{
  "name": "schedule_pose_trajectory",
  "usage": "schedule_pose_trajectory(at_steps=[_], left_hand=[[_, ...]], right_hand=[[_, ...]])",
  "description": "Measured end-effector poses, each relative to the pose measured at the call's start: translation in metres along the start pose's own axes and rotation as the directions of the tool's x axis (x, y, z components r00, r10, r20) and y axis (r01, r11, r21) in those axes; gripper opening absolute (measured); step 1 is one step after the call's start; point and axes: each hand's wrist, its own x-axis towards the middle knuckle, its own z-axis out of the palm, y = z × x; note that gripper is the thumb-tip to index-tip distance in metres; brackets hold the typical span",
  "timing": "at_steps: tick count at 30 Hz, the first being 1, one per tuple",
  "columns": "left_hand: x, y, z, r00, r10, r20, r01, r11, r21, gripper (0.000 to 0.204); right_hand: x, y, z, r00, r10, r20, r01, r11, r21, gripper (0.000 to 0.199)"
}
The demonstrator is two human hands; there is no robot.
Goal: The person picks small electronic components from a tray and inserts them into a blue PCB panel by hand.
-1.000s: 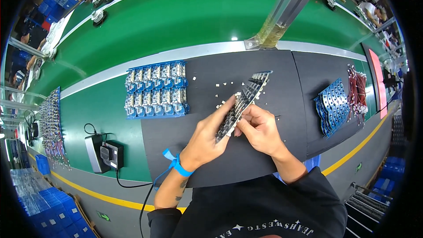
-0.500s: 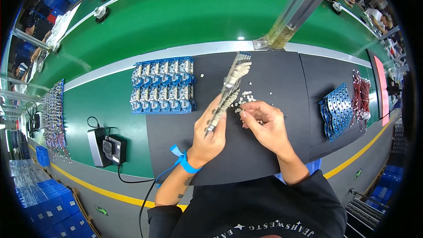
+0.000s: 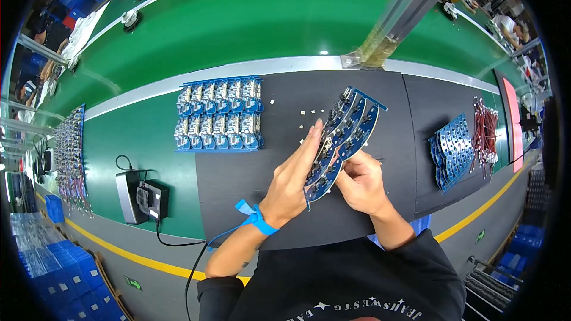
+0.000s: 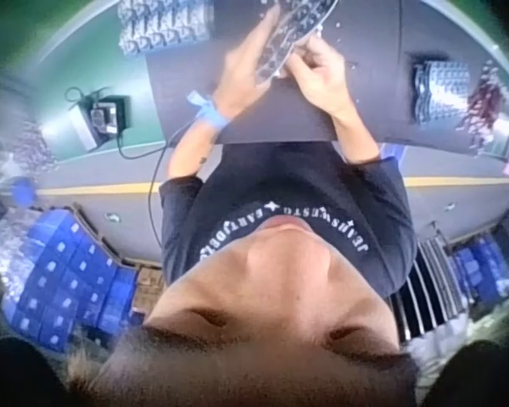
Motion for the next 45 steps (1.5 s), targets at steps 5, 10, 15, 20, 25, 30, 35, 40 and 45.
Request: schedule_pose_trajectory(at_steps=[5,10,15,20,25,30,35,40,45], left_hand=[[-0.002,0.008,0.0,0.987,-0.134,-0.091,0.13,0.991,-0.044,0.062],[-0.005,-0.002,-0.001,0.973,-0.173,-0.155,0.177,0.984,0.013,0.065],[0.004,0.003,0.0,0.996,-0.008,-0.085,0.016,0.995,0.095,0.052],[0.003,-0.001,0.001,0.994,0.111,-0.023,-0.102,0.968,0.231,0.07],[0.002,0.002,-0.005,0.989,0.141,-0.048,-0.128,0.967,0.219,0.076],[-0.007,-0.002,-0.008,0.955,-0.11,-0.275,0.162,0.971,0.174,0.053],[0.003,0.009,-0.009,0.838,-0.302,-0.455,0.036,0.862,-0.506,0.041],[0.002,0.003,-0.023,0.897,-0.332,-0.291,0.009,0.671,-0.741,0.05],[0.002,0.006,-0.023,0.9,-0.413,-0.138,0.127,0.553,-0.823,0.052]], right_hand=[[0.007,-0.003,-0.018,0.992,0.117,0.053,-0.106,0.976,-0.188,0.008],[0.014,0.002,-0.023,0.999,-0.032,-0.011,0.022,0.864,-0.503,0.012],[0.007,-0.008,-0.01,0.975,-0.198,0.104,0.216,0.953,-0.214,0.014],[-0.002,-0.007,-0.006,0.989,-0.099,0.111,0.095,0.995,0.04,0.007],[-0.006,-0.009,-0.004,0.991,-0.029,0.131,0.026,0.999,0.026,0.006],[0.002,-0.001,-0.012,0.977,-0.075,0.198,0.09,0.993,-0.07,0.006],[0.021,-0.002,-0.024,0.979,-0.185,0.089,0.2,0.762,-0.615,0.007],[0.027,0.002,-0.047,0.981,-0.171,-0.094,0.062,0.73,-0.681,0.011],[0.026,-0.004,-0.042,0.983,0.037,-0.182,-0.017,0.994,0.108,0.021]])
